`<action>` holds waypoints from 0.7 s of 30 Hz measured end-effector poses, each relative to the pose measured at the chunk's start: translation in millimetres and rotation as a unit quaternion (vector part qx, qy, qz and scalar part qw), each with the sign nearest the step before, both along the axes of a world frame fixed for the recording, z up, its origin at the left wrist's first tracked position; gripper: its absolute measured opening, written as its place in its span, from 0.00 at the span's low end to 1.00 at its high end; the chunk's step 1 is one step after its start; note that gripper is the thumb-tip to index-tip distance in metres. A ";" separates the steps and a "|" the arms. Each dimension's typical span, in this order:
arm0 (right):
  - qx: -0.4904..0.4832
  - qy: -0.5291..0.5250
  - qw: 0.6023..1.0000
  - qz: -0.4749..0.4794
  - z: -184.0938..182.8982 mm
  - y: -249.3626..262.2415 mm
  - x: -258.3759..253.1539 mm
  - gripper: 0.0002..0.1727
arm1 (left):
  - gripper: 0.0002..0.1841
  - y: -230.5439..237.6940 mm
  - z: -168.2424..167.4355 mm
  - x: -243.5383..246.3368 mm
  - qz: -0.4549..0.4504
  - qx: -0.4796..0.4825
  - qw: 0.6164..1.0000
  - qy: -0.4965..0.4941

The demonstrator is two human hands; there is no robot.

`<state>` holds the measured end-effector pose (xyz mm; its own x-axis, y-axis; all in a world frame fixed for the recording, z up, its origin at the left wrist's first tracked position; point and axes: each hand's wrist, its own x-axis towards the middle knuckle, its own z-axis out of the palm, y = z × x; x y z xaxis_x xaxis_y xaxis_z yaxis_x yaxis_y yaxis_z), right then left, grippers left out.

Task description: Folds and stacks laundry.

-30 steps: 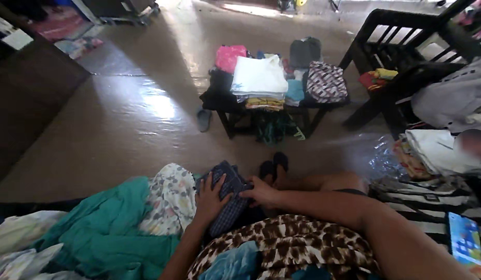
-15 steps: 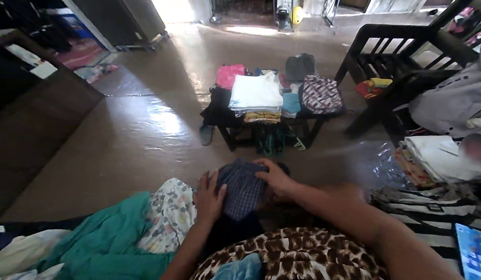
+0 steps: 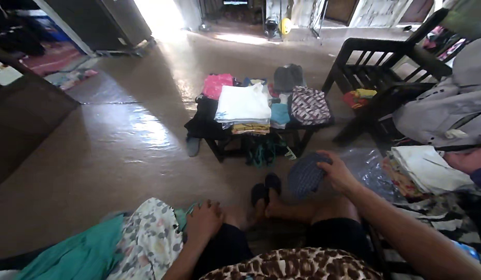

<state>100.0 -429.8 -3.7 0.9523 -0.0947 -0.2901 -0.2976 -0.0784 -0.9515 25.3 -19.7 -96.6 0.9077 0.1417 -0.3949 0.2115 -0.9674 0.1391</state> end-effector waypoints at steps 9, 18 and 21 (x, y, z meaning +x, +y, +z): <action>0.052 -0.360 0.927 -0.086 136.4 -40.6 140.9 0.31 | 0.21 5.6 -8.9 2.7 -0.013 0.015 1.000 -0.005; 0.046 -0.204 0.959 -0.189 -8.1 -81.1 250.3 0.37 | 0.24 -1.4 -6.8 16.0 0.014 0.030 0.999 0.017; -0.073 -0.043 0.972 -0.217 -73.3 -83.2 264.5 0.40 | 0.23 -0.7 -8.3 18.3 0.018 0.028 0.999 0.014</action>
<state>364.5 -512.9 -77.0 0.8332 -0.5281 -0.1637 -0.2519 -0.0990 -0.9627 43.6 -20.4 -104.8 0.8903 0.1965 -0.4107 0.2488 -0.9655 0.0775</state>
